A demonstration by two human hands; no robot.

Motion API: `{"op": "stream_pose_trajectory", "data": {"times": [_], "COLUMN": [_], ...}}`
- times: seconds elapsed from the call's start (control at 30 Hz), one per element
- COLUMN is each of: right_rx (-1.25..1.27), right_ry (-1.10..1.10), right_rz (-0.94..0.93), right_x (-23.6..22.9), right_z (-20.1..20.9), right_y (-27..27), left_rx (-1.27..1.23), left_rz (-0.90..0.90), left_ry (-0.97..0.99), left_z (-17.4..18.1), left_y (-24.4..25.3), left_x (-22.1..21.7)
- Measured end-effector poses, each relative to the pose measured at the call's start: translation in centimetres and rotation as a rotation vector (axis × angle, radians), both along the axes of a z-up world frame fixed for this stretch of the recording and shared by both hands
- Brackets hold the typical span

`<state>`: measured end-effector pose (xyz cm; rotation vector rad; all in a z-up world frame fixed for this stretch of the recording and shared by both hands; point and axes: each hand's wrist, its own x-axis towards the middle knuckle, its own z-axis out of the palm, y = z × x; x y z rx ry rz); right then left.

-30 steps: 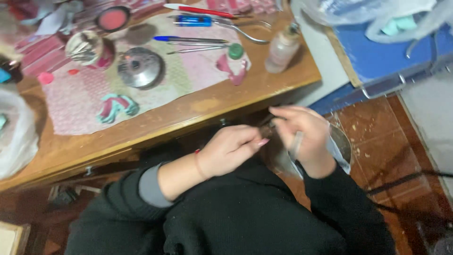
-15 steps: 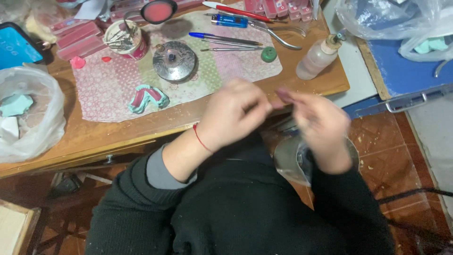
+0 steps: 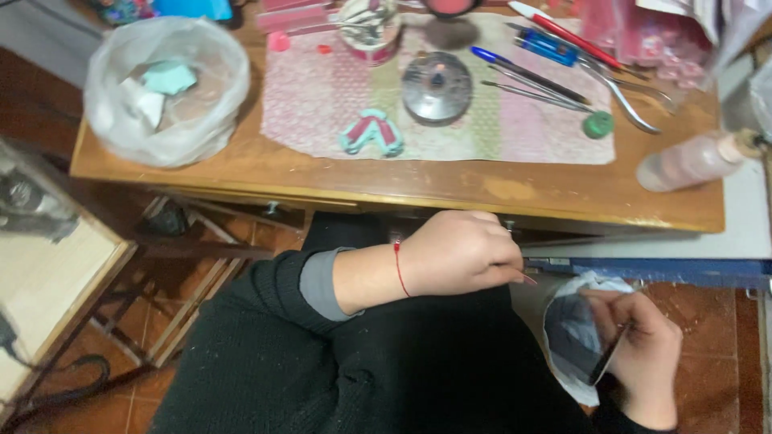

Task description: The person is applying and shaping pink dental wax onto a blue dental impression mold using various laboratory tools.

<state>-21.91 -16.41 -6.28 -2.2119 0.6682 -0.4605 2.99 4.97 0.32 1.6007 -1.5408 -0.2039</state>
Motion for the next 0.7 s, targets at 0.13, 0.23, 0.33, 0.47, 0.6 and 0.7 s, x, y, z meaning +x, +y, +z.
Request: {"op": "stream_pose_trajectory", "data": {"times": [0.13,0.23,0.33,0.47,0.6,0.7], "right_rx": [0.111,0.068,0.119,0.297,0.495,0.645], "right_ry": [-0.226,-0.264,-0.254,-0.265,-0.314,-0.369], "right_rz": [0.263,0.393,0.461,0.432,0.356,0.343], "right_x": [7.5,11.3,14.0,17.2,20.1,21.6], "right_z": [4.7,6.4,7.7,7.7,7.7,8.7], "right_y": [4.7,6.4,7.9,9.8,10.8,12.0], "left_rx": [-0.075,-0.136,-0.177,-0.197,-0.175,-0.102], "left_rz": [0.058,0.096,0.201,0.361,0.397,0.389], "left_ry": [-0.067,-0.112,-0.065,0.001,0.142,0.535], "left_z": [0.8,1.9,2.6,2.2,2.1,2.3], "left_y": [2.1,4.3,6.3,8.1,8.9,9.0], "left_x": [0.7,2.0,3.2,4.7,6.0,6.6]}}
